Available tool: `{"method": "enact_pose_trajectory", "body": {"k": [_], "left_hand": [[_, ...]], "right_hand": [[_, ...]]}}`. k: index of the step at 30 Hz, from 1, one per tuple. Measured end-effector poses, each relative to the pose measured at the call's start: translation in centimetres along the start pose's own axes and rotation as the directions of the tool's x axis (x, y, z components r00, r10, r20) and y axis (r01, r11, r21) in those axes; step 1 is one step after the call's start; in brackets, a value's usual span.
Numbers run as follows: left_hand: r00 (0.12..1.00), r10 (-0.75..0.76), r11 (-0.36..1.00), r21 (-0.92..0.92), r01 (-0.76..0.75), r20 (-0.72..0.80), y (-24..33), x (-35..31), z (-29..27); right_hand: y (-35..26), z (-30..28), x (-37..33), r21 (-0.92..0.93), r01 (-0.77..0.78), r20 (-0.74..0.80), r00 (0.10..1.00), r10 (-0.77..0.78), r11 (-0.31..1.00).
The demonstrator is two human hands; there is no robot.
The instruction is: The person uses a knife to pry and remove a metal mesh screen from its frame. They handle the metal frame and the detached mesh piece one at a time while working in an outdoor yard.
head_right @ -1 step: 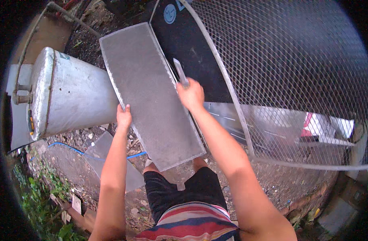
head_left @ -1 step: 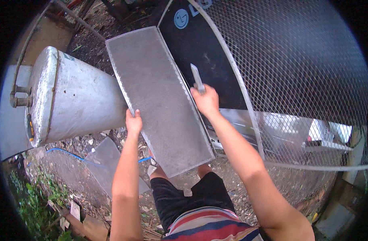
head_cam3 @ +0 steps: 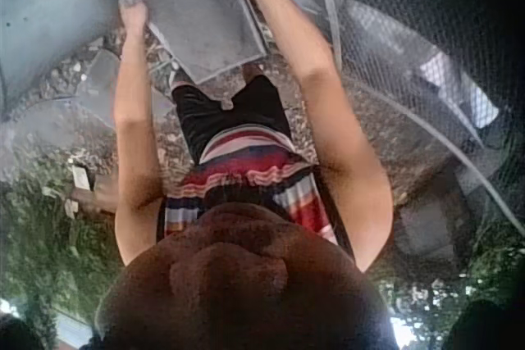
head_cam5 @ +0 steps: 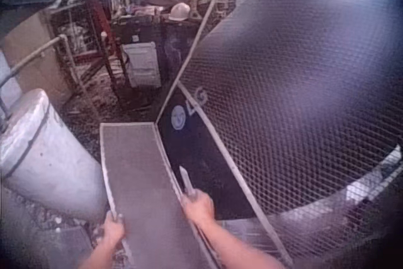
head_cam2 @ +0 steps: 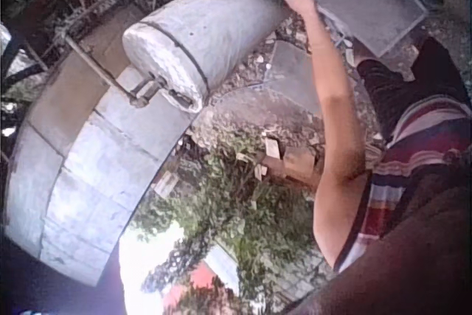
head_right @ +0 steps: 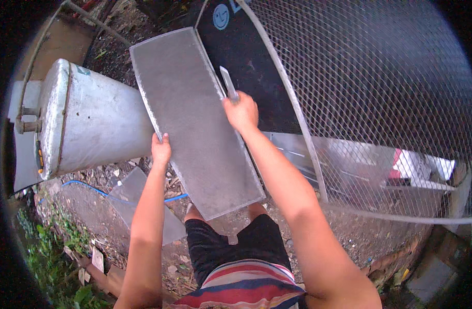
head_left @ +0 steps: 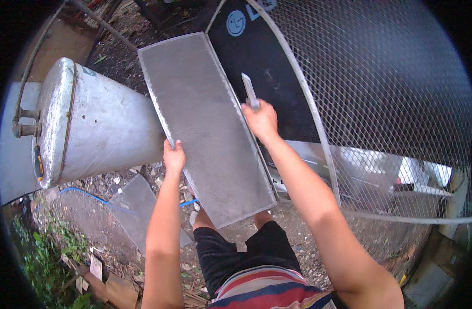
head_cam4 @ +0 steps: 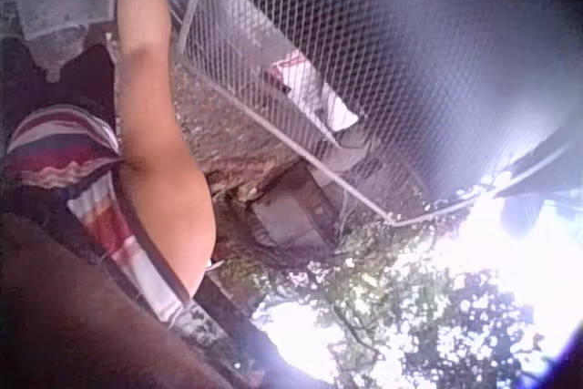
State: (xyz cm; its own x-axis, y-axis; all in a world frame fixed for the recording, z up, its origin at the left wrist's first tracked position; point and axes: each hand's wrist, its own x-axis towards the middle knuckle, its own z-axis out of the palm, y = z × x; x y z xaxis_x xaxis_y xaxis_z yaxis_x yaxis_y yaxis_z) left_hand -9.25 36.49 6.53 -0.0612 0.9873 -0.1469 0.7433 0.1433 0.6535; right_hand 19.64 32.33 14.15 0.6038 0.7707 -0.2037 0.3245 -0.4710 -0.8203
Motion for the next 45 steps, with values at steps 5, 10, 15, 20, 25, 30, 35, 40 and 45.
{"method": "enact_pose_trajectory", "body": {"k": [5, 10, 15, 20, 25, 30, 35, 40, 45], "left_hand": [[0.993, -0.047, 0.999, -0.012, 0.046, -0.112, -3.9, 2.1, 3.1], [0.974, -0.134, 0.973, -0.159, 0.164, 0.183, -5.2, 2.7, 5.2], [0.964, -0.131, 0.94, -0.281, 0.195, 0.231, -4.9, 3.1, 5.8], [0.965, -0.171, 0.898, -0.372, 0.236, 0.201, -4.2, 4.1, 6.5], [0.936, -0.3, 0.938, -0.125, 0.325, 0.184, -1.0, 4.1, 5.6], [0.916, -0.345, 0.933, -0.032, 0.359, 0.205, -0.2, 3.7, 5.4], [0.889, -0.384, 0.916, -0.014, 0.4, 0.25, -1.0, 4.2, 5.7], [0.869, -0.412, 0.904, -0.001, 0.429, 0.273, -0.3, 4.7, 5.3], [0.861, -0.419, 0.885, -0.084, 0.458, 0.288, -1.2, 3.8, 5.9]], "right_hand": [[-3.6, 6.3, 9.0, -0.132, -0.101, 0.118, 0.986, 0.117, 0.986], [-2.5, 9.9, 13.9, -0.379, -0.104, 0.133, 0.977, 0.165, 0.919], [-1.4, 10.2, 15.7, -0.525, -0.097, 0.133, 0.972, 0.194, 0.846], [-2.4, 10.6, 16.2, -0.561, -0.094, 0.143, 0.968, 0.209, 0.822], [-5.3, 10.5, 15.0, -0.595, -0.088, 0.04, 0.989, 0.14, 0.799], [-6.6, 10.9, 20.4, 0.088, -0.413, 0.275, 0.885, 0.376, 0.906], [-10.7, 11.9, 24.7, 0.206, -0.457, 0.329, 0.865, 0.379, 0.865], [-14.8, 13.9, 27.2, 0.25, -0.262, 0.181, 0.958, 0.221, 0.932], [-25.1, 13.1, 30.6, 0.218, -0.075, 0.124, 0.991, 0.049, 0.973]]}}
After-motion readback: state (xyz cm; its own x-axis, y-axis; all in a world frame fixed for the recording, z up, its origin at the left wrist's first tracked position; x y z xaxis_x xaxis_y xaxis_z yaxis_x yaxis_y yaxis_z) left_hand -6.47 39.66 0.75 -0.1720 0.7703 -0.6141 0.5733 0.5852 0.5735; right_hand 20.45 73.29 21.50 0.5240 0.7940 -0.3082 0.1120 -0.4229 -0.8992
